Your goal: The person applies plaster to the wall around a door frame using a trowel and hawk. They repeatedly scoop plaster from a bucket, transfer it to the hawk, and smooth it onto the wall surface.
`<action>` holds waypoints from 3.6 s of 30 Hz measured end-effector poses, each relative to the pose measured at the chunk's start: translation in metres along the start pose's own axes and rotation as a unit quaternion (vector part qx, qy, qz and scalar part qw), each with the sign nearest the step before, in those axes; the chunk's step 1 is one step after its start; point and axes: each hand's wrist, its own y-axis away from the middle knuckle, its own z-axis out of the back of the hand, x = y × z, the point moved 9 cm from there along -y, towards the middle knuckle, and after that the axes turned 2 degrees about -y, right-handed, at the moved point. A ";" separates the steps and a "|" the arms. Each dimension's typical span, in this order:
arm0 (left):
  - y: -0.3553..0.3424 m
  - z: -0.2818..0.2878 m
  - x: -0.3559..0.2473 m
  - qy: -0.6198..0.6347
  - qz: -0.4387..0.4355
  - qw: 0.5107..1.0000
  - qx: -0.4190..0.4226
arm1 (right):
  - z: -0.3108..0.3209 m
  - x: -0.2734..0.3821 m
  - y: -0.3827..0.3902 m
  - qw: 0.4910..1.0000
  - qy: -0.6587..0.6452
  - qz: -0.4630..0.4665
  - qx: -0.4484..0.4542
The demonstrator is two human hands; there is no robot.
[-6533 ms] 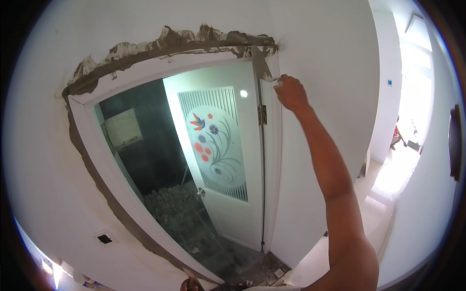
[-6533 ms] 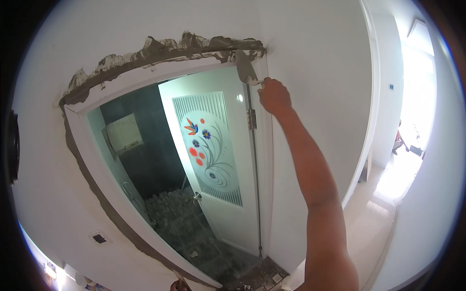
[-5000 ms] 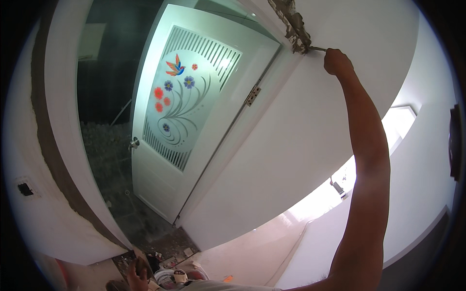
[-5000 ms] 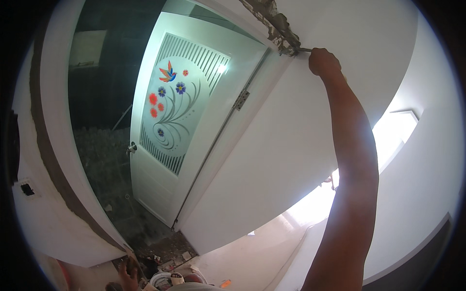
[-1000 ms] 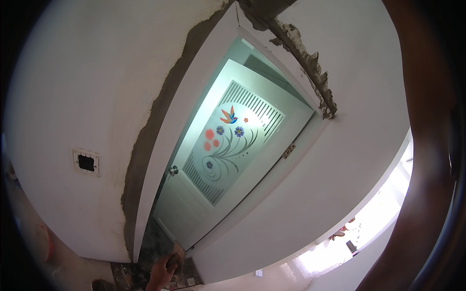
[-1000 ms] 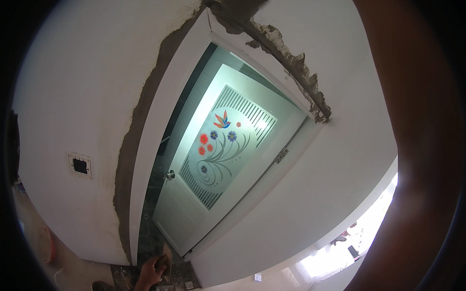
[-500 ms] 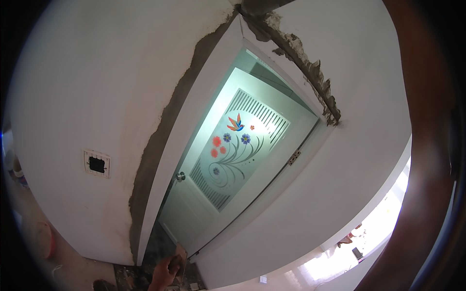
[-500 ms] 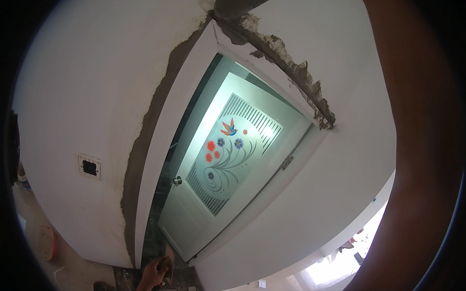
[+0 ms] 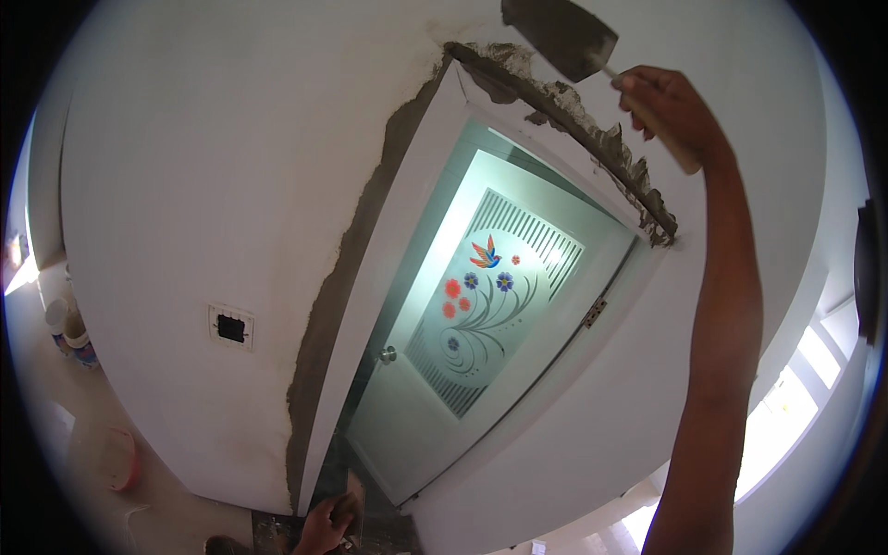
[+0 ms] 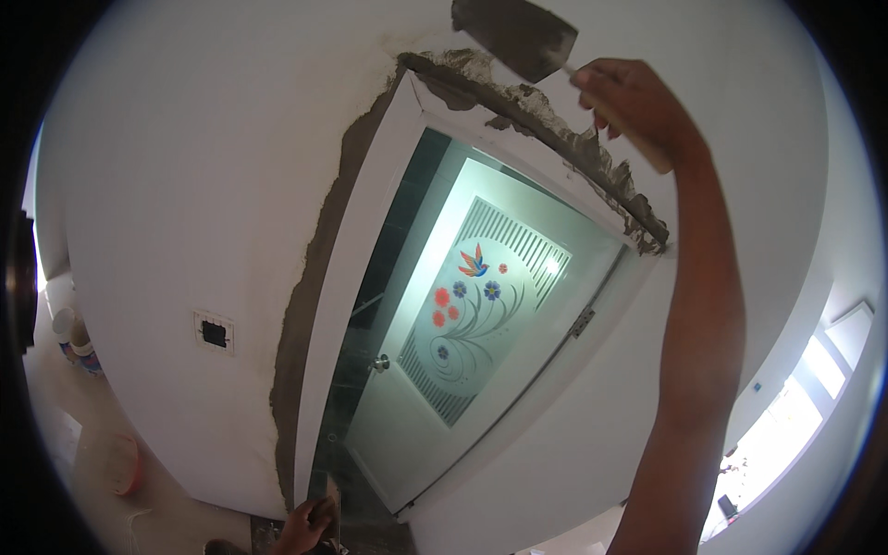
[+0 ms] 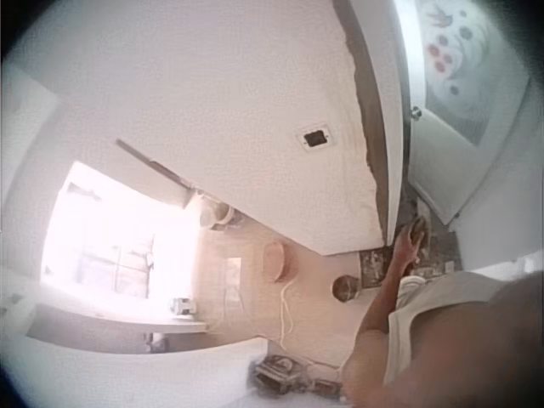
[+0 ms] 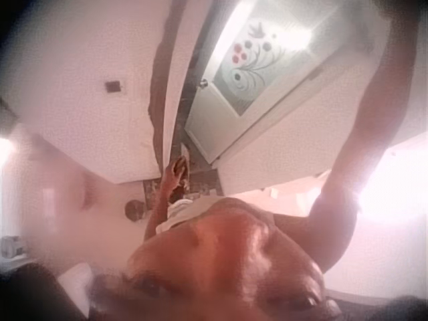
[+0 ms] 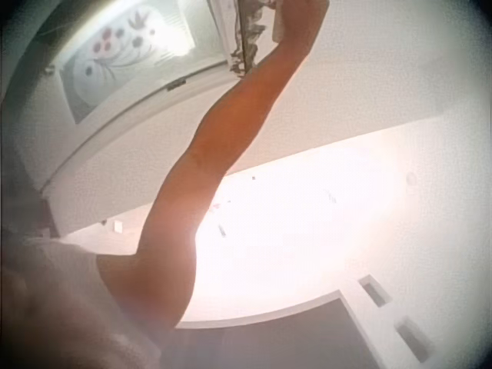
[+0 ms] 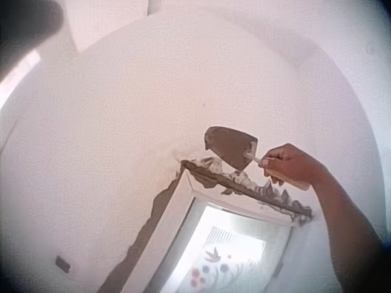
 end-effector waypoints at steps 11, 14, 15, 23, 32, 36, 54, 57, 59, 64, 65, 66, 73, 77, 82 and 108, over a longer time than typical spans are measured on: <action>-0.001 0.001 -0.002 0.019 0.027 0.999 -0.009 | -0.051 -0.031 -0.022 0.999 0.019 -0.031 0.033; 0.013 0.004 0.002 0.017 0.026 0.999 -0.035 | -0.033 -0.033 -0.023 0.999 0.037 -0.022 0.011; 0.020 0.005 0.006 0.016 0.025 0.999 -0.044 | -0.030 -0.032 -0.022 0.998 0.059 -0.002 -0.020; 0.051 0.038 0.006 0.012 0.049 0.995 -0.087 | -0.047 -0.012 0.022 0.979 0.150 0.103 -0.092; 0.047 0.058 -0.023 0.012 0.043 0.996 -0.080 | -0.030 -0.013 0.015 0.968 0.181 0.096 -0.144; 0.044 0.046 -0.015 0.007 0.037 0.997 -0.071 | -0.054 0.018 0.002 0.960 0.216 0.143 -0.109; 0.043 0.040 -0.003 0.028 0.055 0.996 -0.064 | -0.023 -0.022 -0.020 0.979 0.176 0.082 -0.066; 0.042 0.044 -0.004 0.030 0.062 0.995 -0.073 | -0.030 -0.011 -0.021 0.977 0.175 0.109 -0.049; 0.040 0.046 0.001 0.012 0.062 0.995 -0.078 | -0.026 -0.026 -0.015 0.977 0.192 0.084 -0.033; 0.043 0.032 0.019 -0.011 0.067 0.995 -0.074 | 0.002 -0.090 0.022 0.972 0.234 0.010 -0.015; 0.042 0.029 0.019 -0.009 0.071 0.995 -0.063 | 0.010 -0.108 0.037 0.974 0.223 -0.001 -0.029; 0.042 0.029 0.019 -0.008 0.078 0.995 -0.057 | 0.011 -0.117 0.047 0.977 0.208 -0.008 -0.044; 0.023 0.019 0.001 0.046 0.004 0.998 -0.034 | -0.045 -0.119 0.103 0.968 0.143 -0.030 -0.205; 0.013 0.019 -0.011 0.073 0.056 0.996 -0.014 | -0.087 -0.099 0.112 0.963 0.094 -0.024 -0.251; 0.003 0.009 -0.025 0.127 0.121 0.984 0.004 | -0.076 -0.198 0.157 0.936 0.030 -0.255 -0.243; -0.013 -0.016 -0.039 0.067 0.106 0.991 0.035 | -0.065 -0.414 0.299 0.691 -0.566 -0.328 -0.307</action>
